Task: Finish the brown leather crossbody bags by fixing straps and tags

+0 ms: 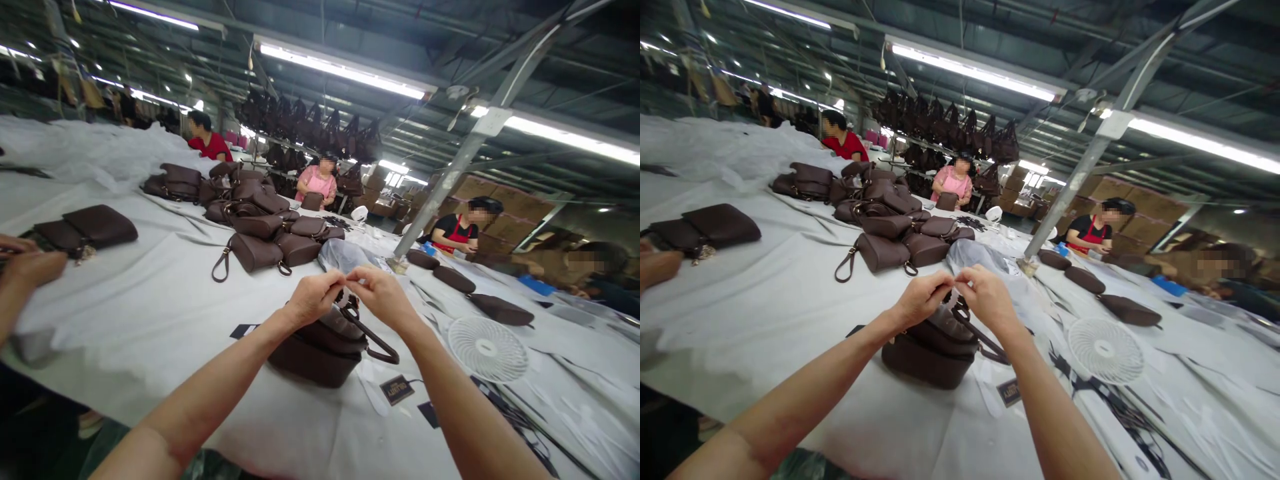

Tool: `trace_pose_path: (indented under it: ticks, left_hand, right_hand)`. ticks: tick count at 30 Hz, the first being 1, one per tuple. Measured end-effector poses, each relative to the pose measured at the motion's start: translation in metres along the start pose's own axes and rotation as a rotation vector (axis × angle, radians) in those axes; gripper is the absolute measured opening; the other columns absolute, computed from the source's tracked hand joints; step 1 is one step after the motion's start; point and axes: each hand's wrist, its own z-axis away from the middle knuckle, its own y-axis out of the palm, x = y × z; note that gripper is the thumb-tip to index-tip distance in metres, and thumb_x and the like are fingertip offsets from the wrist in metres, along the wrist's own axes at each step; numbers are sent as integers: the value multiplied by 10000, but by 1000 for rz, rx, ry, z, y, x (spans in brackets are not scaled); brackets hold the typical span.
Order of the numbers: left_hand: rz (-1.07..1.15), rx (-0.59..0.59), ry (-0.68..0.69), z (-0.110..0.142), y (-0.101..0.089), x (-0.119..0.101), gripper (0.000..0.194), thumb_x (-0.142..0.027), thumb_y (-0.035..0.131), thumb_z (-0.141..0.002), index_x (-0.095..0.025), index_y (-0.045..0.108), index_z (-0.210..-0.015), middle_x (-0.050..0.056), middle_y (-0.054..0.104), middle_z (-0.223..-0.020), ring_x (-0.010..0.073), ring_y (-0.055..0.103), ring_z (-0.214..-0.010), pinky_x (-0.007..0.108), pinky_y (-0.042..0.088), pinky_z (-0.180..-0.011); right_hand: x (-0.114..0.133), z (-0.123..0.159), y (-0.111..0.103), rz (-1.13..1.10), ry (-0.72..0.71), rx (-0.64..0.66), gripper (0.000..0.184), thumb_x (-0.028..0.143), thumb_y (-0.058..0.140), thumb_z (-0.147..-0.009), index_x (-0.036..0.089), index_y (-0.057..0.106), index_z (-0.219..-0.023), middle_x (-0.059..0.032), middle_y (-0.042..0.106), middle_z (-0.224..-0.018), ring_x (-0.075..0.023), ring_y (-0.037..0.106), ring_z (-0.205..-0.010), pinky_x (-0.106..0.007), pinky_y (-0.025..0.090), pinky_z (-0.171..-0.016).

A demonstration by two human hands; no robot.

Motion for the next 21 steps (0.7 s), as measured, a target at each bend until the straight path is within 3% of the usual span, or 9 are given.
trace_pose_path:
  ticks: [2, 4, 8, 12, 15, 18, 21]
  left_hand:
    - [11, -2, 7, -1, -2, 1, 213, -293, 399, -940, -194, 574, -872, 2, 597, -782, 123, 524, -705, 211, 410, -690]
    - [23, 35, 50, -2, -5, 2, 223, -292, 388, -944, -186, 569, -864, -8, 580, -762, 115, 506, -685, 205, 407, -678]
    - [70, 161, 148, -1, -13, 0, 197, -287, 418, -934, -180, 581, -957, 0, 615, -831, 117, 536, -719, 212, 432, -712]
    - [99, 267, 232, 1, -16, -2, 295, -247, 555, -861, -187, 560, -1150, 50, 654, -1064, 170, 604, -924, 257, 455, -853]
    - [94, 309, 256, -3, -17, 3, 287, -172, 530, -854, -190, 584, -1135, 51, 649, -1098, 182, 600, -996, 274, 442, -905]
    - [122, 347, 233, -8, -20, 11, 280, -179, 552, -843, -183, 584, -1121, 31, 652, -1016, 170, 604, -911, 273, 451, -858]
    - [197, 301, 167, -13, -25, 14, 329, -194, 570, -834, -179, 528, -1160, 26, 634, -995, 158, 590, -886, 271, 450, -834]
  right_hand:
    - [4, -2, 1, 310, -105, -99, 129, 201, 520, -846, 179, 627, -778, -57, 618, -847, -152, 534, -682, -255, 335, -567]
    - [7, -6, 0, 467, -107, -183, 164, 190, 448, -877, 169, 604, -828, -84, 611, -910, -168, 540, -711, -266, 325, -572]
    - [7, -18, -5, 360, -71, -310, 153, 173, 421, -845, 177, 556, -773, -72, 620, -783, -189, 568, -721, -278, 378, -637]
    - [13, -26, -13, 124, 18, -235, 130, 183, 433, -817, 209, 534, -739, 14, 561, -522, -172, 556, -568, -274, 408, -632]
    - [15, -28, -16, 129, 8, -276, 128, 188, 446, -809, 204, 564, -764, 5, 587, -541, -182, 582, -596, -298, 429, -688]
    - [7, -23, -16, 10, 67, -222, 227, 256, 413, -862, 165, 593, -966, -52, 677, -746, -197, 639, -723, -330, 456, -769]
    - [0, -6, -12, -45, 56, 10, 567, 448, 519, -838, 132, 436, -1301, -148, 645, -1141, -259, 621, -1006, -373, 456, -857]
